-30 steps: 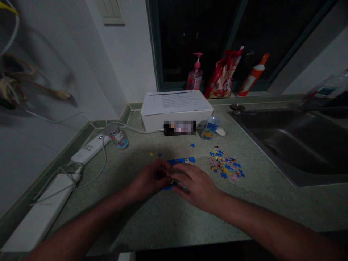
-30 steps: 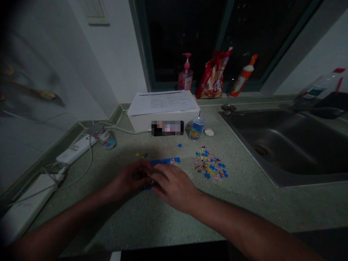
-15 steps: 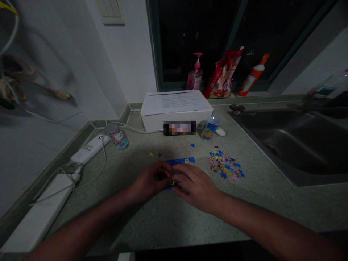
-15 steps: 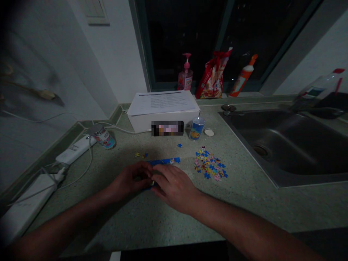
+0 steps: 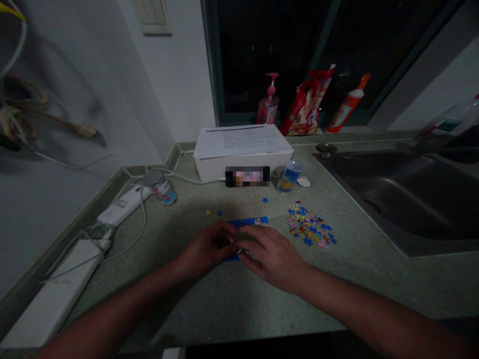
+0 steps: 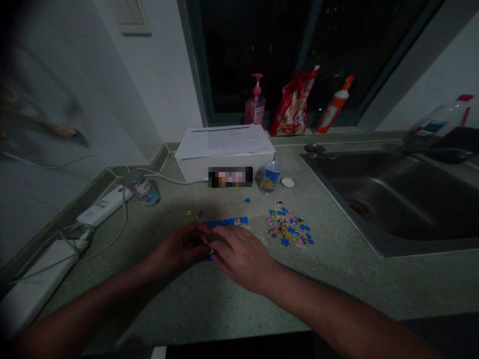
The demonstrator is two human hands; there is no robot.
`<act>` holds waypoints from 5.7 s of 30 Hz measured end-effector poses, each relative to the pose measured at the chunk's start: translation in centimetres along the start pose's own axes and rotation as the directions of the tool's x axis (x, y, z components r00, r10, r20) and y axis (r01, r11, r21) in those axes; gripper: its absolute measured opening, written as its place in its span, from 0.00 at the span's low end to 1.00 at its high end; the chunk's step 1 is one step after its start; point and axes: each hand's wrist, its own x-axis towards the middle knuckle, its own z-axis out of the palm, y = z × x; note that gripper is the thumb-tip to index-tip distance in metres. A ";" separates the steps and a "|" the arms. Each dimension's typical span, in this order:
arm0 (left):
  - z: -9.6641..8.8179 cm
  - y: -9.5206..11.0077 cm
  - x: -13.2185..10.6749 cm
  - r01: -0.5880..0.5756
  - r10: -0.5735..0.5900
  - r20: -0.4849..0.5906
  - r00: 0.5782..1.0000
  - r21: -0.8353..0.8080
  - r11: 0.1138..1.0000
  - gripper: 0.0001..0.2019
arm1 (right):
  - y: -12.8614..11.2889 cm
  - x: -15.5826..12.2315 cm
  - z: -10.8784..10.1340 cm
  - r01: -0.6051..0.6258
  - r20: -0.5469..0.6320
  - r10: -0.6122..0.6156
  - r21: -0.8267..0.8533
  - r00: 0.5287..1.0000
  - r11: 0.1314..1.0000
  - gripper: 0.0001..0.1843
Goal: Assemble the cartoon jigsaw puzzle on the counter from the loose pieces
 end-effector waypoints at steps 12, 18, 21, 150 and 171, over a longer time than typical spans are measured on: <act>-3.2 -1.3 1.2 0.004 0.061 -0.234 0.970 0.270 0.963 0.16 | 2.8 -0.3 -3.1 -0.227 -0.111 0.235 0.085 0.966 0.970 0.08; -3.4 -0.7 1.2 0.021 0.068 -0.288 0.955 0.296 0.955 0.15 | 4.0 -2.9 -4.7 -0.309 -0.077 0.315 0.082 0.946 0.948 0.09; -3.2 -0.6 1.2 0.013 0.079 -0.319 0.944 0.277 0.961 0.15 | 4.2 -5.3 -4.7 -0.349 -0.031 0.350 0.044 0.936 0.936 0.08; -6.4 -2.6 2.9 0.119 0.228 -0.282 0.932 0.831 0.543 0.16 | 8.2 -1.3 -4.9 -0.231 -0.088 0.224 -0.077 0.971 0.970 0.09; -6.7 -2.2 3.0 0.214 0.115 -0.425 0.898 0.649 0.730 0.09 | 8.0 -1.0 -5.0 -0.241 -0.137 0.234 -0.042 0.963 0.970 0.09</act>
